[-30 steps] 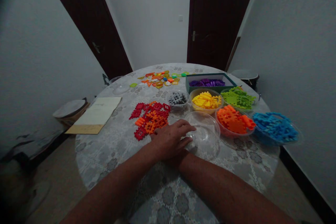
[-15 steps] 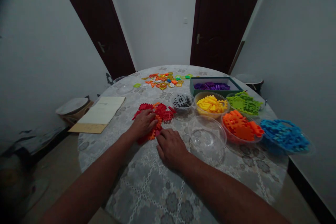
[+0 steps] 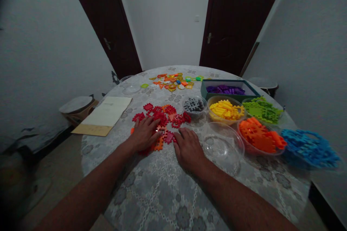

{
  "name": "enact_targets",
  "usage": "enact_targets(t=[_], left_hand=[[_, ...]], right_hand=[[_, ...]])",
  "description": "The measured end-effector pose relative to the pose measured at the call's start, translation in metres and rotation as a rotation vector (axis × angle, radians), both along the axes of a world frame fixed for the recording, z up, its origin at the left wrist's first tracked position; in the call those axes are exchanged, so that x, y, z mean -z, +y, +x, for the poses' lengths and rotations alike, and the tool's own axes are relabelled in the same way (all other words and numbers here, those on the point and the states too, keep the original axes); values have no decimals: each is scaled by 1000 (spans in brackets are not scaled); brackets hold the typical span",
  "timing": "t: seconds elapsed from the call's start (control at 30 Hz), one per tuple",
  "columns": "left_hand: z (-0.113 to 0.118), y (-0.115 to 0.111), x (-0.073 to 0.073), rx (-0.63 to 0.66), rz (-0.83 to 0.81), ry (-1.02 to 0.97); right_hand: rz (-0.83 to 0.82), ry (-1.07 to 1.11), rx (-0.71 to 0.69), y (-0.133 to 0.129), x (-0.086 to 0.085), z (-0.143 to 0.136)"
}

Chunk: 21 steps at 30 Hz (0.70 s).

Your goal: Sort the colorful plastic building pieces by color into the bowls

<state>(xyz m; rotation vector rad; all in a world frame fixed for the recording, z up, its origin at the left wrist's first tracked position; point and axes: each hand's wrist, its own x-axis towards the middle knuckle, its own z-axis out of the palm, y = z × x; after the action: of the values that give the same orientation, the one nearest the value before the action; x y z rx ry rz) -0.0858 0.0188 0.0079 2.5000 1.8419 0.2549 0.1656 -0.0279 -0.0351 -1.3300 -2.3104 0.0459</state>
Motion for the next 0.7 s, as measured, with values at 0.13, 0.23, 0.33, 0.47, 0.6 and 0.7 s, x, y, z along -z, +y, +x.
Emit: enact_targets(t=[0.13,0.23,0.33,0.47,0.6,0.7], left_hand=[[8,-20,0,61,-51,-40],[11,-25,0,81,-54,-76],[9,-25,2,121,-62,-88],[3,-22,8,145,-77,-74],[-5,-16,15,122,-42,-50],[-9,-10,16,76,-18,-45]], right_hand=[[5,-7,-18,-1,0,3],[-2,-7,-28,-2,-2,5],[-20,-1,-39,-2,-3,7],[-38,12,-24,-3,-5,7],[-64,17,-5,-4,-5,3],[-74,11,-22,-5,-6,-1]])
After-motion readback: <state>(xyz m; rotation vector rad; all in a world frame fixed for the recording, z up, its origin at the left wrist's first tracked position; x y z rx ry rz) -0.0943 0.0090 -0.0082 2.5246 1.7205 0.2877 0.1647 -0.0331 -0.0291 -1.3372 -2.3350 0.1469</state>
